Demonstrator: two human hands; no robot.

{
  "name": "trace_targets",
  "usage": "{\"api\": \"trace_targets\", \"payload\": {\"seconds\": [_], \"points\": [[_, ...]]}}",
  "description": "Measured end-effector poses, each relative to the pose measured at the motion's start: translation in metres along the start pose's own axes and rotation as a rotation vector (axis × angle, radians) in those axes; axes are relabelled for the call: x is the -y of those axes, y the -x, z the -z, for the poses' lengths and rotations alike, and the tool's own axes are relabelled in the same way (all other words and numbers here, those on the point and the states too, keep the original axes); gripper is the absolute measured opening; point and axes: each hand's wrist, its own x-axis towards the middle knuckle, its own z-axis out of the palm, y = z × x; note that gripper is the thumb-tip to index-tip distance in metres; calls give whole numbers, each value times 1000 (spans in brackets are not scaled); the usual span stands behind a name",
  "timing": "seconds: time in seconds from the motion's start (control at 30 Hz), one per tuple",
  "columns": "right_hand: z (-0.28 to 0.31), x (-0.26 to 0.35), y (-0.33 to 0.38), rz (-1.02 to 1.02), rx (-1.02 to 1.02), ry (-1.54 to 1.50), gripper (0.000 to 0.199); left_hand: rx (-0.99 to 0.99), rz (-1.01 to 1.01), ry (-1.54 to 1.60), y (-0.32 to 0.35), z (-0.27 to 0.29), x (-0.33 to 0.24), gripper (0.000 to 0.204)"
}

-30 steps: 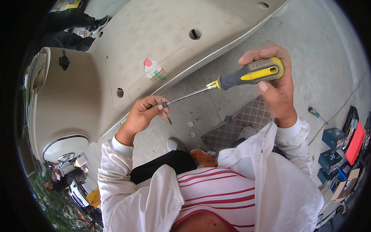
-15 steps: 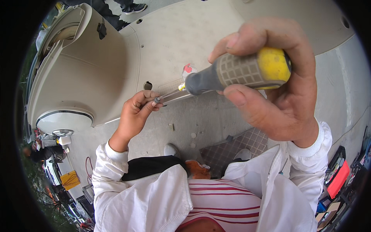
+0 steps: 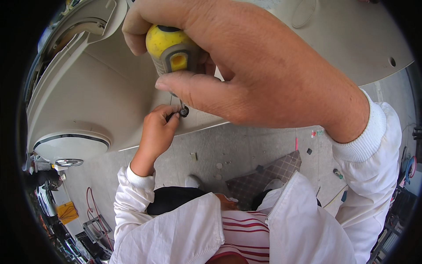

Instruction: The person installs a battery into the under-seat compartment of a scooter, then places and secures the floor panel using a screwdriver. The person fastens multiple screws to attach the panel to the scooter frame.

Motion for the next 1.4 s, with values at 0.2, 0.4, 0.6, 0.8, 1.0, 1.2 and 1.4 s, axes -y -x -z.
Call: {"api": "trace_targets", "payload": {"seconds": [0.2, 0.4, 0.6, 0.8, 1.0, 1.2, 1.4], "points": [[-9, -4, 8, 25, -73, 146, 43, 287, 242, 87, -10, 17, -3, 28], [-18, 11, 5, -125, 11, 152, 42, 527, 327, 210, -16, 26, -10, 35], [-21, 16, -2, -246, 228, 20, 41, 610, -73, 37, -24, 28, 0, 23], [-26, 18, -13, -360, 310, 2, 42, 638, -91, -4, -28, 27, -4, 17], [-29, 7, -28, -384, 301, 18, 39, 379, 326, 11, 3, 57, -28, 26], [-34, 17, -71, -423, 495, 398, 33, -115, -67, 344, 27, 40, -14, 36], [-50, 33, -74, -362, 181, 404, 37, -218, -222, 124, -2, 37, -28, 46]]}}
